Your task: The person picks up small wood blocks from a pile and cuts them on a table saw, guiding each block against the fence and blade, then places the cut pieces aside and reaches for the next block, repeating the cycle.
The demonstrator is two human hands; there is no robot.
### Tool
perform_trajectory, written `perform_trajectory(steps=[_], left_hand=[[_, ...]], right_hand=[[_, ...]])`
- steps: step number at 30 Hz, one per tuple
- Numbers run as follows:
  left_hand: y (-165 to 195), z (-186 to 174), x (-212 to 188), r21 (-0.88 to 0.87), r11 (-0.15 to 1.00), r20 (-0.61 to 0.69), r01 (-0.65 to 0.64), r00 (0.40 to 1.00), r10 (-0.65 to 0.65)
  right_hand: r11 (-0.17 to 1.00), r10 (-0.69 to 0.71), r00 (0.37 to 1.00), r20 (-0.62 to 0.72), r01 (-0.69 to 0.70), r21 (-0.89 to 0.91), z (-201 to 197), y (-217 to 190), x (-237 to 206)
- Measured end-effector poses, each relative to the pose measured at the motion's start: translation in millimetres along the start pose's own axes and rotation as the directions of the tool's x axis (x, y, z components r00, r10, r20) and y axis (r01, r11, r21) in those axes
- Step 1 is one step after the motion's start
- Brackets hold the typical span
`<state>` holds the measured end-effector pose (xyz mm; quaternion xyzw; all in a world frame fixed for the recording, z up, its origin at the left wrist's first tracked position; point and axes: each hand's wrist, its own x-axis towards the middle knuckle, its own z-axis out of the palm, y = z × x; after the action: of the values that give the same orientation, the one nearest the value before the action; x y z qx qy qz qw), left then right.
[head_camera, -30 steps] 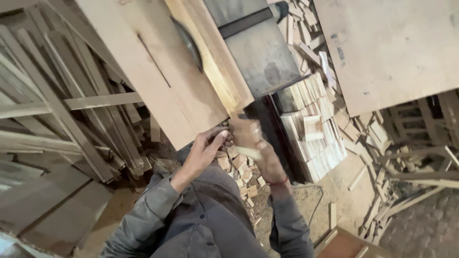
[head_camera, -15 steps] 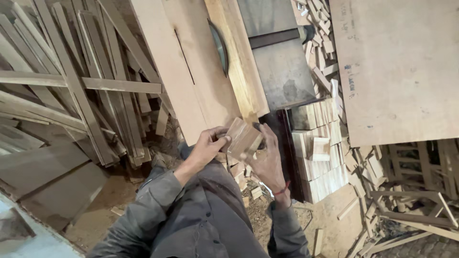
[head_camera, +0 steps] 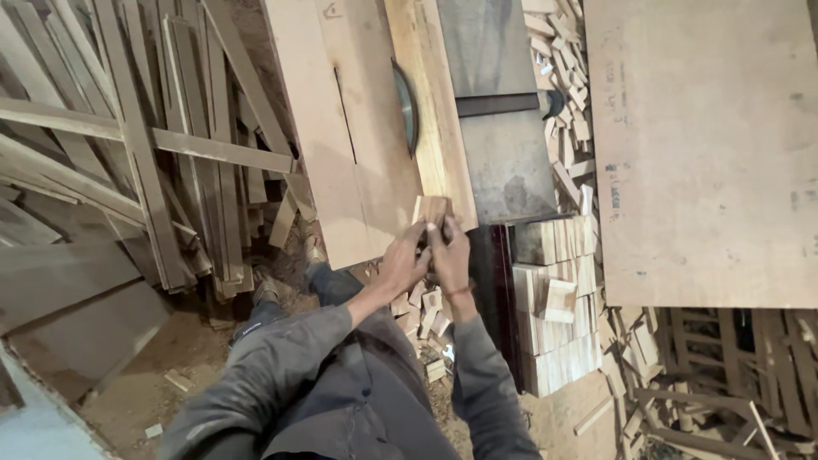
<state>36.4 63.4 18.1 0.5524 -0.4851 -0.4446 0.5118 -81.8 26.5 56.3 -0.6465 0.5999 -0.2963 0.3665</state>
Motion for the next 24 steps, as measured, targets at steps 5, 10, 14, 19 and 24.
perform_trajectory(steps=[5,10,14,19,24], left_hand=[[-35,24,29,-0.045,0.979,-0.051,-0.2,0.979,0.198],[-30,29,42,-0.075,0.995,0.0,-0.071,0.997,0.071],[-23,24,49,-0.085,0.996,0.063,0.023,0.998,-0.017],[-29,25,54,-0.041,0.999,0.064,0.004,0.998,-0.001],[-36,26,55,-0.061,0.998,0.131,0.035,0.991,-0.027]], right_hand=[[0.922,-0.173,0.978,-0.118,0.119,-0.368,-2,16,48],[0.883,-0.208,0.962,-0.177,0.107,-0.458,3,7,71],[0.778,-0.27,0.951,-0.149,0.124,-0.616,-6,-5,73],[0.69,-0.159,0.982,-0.102,0.037,-0.723,-10,-6,81],[0.699,-0.288,0.952,-0.107,0.132,-0.703,-8,5,89]])
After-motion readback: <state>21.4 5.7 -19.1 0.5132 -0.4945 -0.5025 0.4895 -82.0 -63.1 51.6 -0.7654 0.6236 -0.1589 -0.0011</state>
